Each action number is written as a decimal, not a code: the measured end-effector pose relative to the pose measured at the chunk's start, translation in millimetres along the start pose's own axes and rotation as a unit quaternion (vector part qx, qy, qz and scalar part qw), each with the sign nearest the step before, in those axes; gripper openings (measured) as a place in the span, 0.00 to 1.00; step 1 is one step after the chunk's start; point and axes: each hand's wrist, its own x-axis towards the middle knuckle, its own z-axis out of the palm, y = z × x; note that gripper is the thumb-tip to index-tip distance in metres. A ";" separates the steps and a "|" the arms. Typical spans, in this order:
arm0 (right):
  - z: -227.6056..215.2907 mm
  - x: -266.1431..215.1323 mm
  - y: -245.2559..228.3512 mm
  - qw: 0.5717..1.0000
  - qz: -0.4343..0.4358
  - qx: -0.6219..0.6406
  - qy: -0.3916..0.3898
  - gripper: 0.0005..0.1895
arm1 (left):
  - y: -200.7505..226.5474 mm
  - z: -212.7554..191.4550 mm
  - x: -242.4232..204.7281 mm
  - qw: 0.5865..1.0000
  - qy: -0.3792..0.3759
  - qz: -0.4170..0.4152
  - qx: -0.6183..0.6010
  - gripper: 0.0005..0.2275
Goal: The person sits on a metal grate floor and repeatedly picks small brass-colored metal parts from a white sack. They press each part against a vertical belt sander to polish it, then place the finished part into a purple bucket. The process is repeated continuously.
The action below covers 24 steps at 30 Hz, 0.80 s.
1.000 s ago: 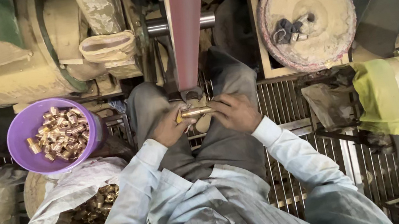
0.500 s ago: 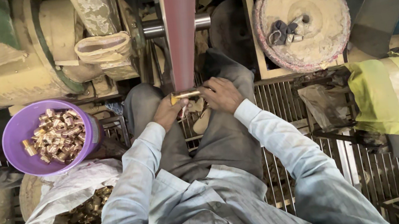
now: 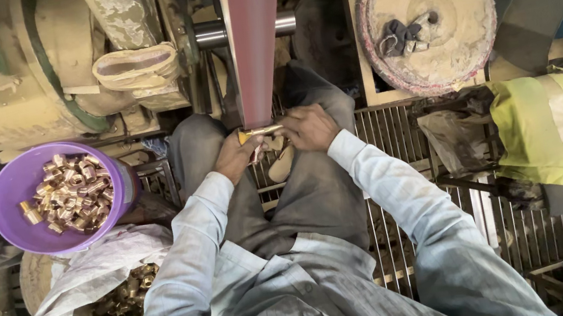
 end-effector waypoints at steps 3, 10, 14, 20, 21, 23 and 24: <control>0.0 2.6 3.0 0.999 0.027 0.033 -0.023 0.09 | 2.6 1.1 -0.6 1.000 0.011 -0.014 0.001 0.08; -0.9 12.6 8.6 0.981 0.110 0.115 -0.109 0.13 | -5.8 -1.0 3.8 1.000 -0.003 0.005 0.000 0.09; 9.6 16.1 26.2 0.951 0.173 0.188 -0.174 0.16 | -10.9 -2.8 7.0 1.000 0.003 0.001 0.000 0.09; 21.4 28.9 56.3 0.837 0.287 0.373 -0.279 0.19 | -6.5 -3.0 5.8 1.000 -0.004 0.002 -0.002 0.09; 18.3 30.1 56.2 0.775 0.346 0.426 -0.313 0.20 | -4.7 -2.3 3.4 1.000 -0.003 0.008 0.001 0.09; 7.3 31.8 48.3 0.699 0.388 0.481 -0.360 0.22 | 1.5 -2.7 -5.1 1.000 -0.015 0.023 0.009 0.10; 0.3 34.4 40.8 0.658 0.408 0.505 -0.381 0.23 | 6.2 -2.7 -9.9 0.999 -0.021 0.030 0.013 0.10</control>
